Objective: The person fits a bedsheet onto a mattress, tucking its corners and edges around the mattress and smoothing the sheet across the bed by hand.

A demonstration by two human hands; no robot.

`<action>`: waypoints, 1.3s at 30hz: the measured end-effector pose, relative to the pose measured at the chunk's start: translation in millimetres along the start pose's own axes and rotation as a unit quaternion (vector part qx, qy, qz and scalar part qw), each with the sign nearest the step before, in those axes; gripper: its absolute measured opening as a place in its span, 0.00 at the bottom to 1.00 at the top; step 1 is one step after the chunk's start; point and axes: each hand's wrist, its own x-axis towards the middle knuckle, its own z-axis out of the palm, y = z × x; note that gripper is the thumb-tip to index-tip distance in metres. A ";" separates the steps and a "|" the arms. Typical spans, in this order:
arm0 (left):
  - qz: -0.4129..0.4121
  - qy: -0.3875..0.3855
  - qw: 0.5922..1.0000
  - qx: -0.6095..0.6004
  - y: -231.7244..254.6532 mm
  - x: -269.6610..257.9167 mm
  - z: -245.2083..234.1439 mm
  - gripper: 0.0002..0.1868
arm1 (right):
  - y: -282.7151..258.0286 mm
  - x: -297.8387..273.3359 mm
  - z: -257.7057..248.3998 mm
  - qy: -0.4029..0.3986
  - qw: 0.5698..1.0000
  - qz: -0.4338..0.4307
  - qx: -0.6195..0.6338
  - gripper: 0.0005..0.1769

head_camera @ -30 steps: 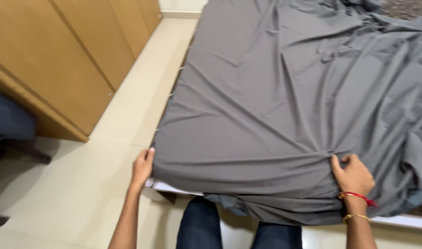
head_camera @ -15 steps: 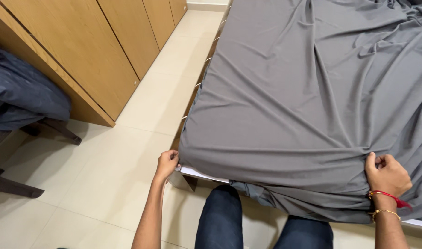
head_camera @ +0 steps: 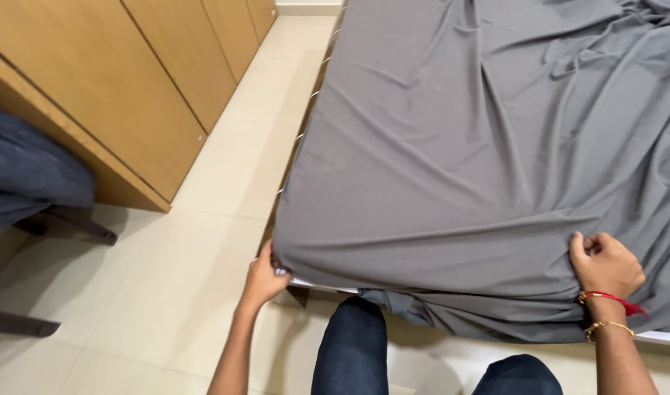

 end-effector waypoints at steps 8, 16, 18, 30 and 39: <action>-0.011 0.047 0.983 0.176 29.4 8.2 20.9 0.51 | -19.7 1.6 -19.4 0.004 0.999 0.003 0.042 0.21; 0.011 -0.115 0.978 0.171 9.2 12.1 -23.2 0.61 | -21.7 6.6 -31.3 0.042 0.992 -0.032 0.115 0.23; 0.056 -0.113 0.962 0.242 29.8 3.2 -46.2 0.53 | -27.0 2.2 -43.2 0.043 0.986 -0.033 0.156 0.22; 0.556 -0.044 0.791 0.252 148.2 -26.7 76.9 0.33 | -199.5 -185.3 -111.5 -0.007 0.887 -0.428 0.170 0.31; 0.454 -0.019 0.859 0.234 150.2 -30.5 97.4 0.39 | -177.5 -179.1 -66.7 -0.068 0.911 -0.346 0.216 0.24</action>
